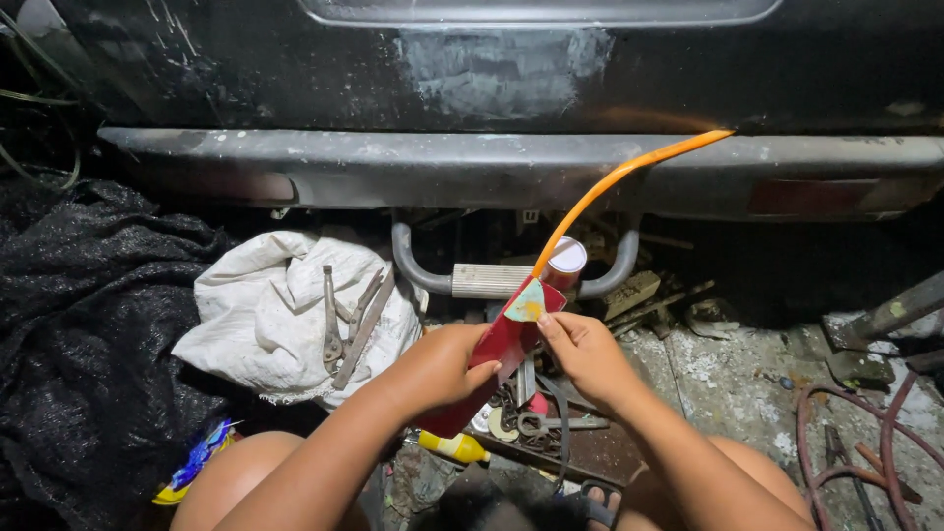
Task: The person scrapes the rear bumper of a black car using a red scraper held in the left hand and a small yellow tool in the right hand. The person repeatedly scrapes the surface and occasionally wipes the tool on a white cloth.
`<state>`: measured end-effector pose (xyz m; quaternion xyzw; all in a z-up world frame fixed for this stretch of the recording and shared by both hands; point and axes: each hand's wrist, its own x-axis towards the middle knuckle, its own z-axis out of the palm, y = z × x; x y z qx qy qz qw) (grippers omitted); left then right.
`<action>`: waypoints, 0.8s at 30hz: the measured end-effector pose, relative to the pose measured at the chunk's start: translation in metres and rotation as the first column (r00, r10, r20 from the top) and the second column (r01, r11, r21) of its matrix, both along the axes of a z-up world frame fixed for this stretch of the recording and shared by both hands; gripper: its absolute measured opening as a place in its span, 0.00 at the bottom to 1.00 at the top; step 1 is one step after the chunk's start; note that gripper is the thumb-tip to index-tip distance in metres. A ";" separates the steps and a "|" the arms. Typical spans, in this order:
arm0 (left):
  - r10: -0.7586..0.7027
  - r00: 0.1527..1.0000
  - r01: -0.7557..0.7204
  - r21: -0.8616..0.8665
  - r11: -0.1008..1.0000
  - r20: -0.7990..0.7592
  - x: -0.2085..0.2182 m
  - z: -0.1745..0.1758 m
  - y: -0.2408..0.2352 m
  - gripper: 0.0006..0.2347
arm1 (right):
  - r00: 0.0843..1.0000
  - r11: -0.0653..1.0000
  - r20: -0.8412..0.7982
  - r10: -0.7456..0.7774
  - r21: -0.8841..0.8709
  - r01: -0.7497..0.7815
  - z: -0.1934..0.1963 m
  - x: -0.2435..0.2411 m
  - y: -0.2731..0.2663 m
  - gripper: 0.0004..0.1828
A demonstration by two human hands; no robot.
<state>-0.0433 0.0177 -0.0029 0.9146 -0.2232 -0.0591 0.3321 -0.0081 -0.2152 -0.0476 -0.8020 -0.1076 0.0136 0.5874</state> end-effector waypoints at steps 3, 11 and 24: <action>0.014 1.000 -0.014 -0.028 1.000 -0.001 0.002 -0.005 0.000 0.13 | 0.999 0.999 -0.028 -0.017 0.043 0.018 0.017 -0.012 0.013 0.17; 0.037 0.999 -0.037 -0.016 0.999 0.035 0.006 -0.009 0.003 0.14 | 0.997 0.964 -0.078 -0.021 0.263 0.041 -0.010 0.001 0.011 0.20; 0.322 0.917 -0.388 -0.333 0.859 -0.237 0.016 0.015 -0.002 0.15 | 0.974 0.812 -0.126 -0.188 0.539 0.227 0.036 0.017 -0.005 0.23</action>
